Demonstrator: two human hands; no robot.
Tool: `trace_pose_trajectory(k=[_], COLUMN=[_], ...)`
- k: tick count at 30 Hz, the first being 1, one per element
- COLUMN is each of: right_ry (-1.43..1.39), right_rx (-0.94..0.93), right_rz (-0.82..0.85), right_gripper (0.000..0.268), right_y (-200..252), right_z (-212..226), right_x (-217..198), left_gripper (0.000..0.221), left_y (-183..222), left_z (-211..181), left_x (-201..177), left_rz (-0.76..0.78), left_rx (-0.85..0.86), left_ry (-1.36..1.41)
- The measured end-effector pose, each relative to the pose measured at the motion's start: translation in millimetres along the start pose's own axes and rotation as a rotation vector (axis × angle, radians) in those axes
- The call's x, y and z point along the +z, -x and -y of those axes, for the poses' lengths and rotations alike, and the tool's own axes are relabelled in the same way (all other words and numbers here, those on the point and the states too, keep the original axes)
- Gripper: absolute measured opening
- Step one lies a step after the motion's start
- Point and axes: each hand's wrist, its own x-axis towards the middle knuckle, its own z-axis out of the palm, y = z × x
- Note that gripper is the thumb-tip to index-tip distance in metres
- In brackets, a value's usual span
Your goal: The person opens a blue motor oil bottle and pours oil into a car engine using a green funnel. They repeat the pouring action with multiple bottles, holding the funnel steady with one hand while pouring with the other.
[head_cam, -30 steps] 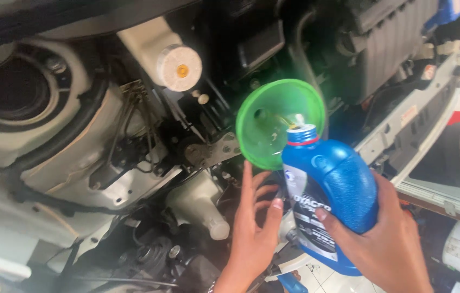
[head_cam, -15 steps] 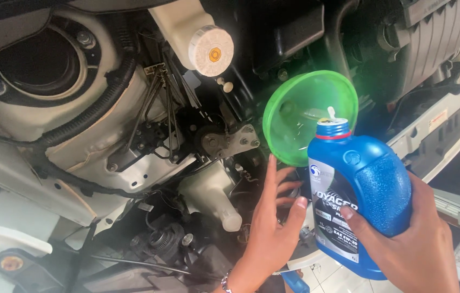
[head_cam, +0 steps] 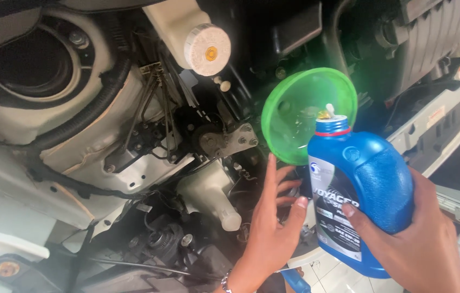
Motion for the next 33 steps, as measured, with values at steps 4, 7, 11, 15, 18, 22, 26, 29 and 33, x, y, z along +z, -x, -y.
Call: trace_pose_trajectory(k=[4,7,11,15,18,22,26,29,33], right_ry=[0.009,-0.213,-0.471,-0.499,-0.43,-0.275,-0.292,-0.283,-0.239], right_rx=[-0.097,-0.215,-0.237,-0.206,-0.207,-0.218,-0.22,-0.24,-0.254], right_rz=[-0.048,-0.03,0.029,0.066,0.05,0.109,0.099,0.061,0.056], right_gripper=[0.098,0.084,0.076,0.076,0.076,0.075,0.081,0.086,0.088], right_y=[1.5,-5.3,-5.4,-5.6,-5.2,-9.2,-9.1,-11.5,-14.5], right_z=[-7.5,-39.6,-39.7,-25.4,-11.5,-3.8,-20.9,-28.5,-36.8], right_x=[5.2,21.5,29.9,24.5,13.1,2.5,8.1,9.2,9.4], left_gripper=[0.088,0.09,0.09,0.09,0.09,0.09,0.09,0.09,0.09], left_y=[1.0,2.9,6.0,5.9,4.9,4.0,3.6,4.2,4.2], left_z=[2.4,4.3,3.5,3.4,0.4,1.3,0.9,-2.0,-2.8], left_x=[-1.9,-1.5,-5.2,-6.7,-5.8,-4.8,-5.0,-6.1,-6.0], left_rz=[0.003,-0.002,0.017,0.033,0.044,0.041,0.044,0.054,0.057], left_rx=[0.069,0.086,0.104,0.123,0.112,0.083,0.085,0.081,0.075], left_ry=[-0.009,0.04,0.051,0.05,0.063,0.05,0.029,0.054,0.053])
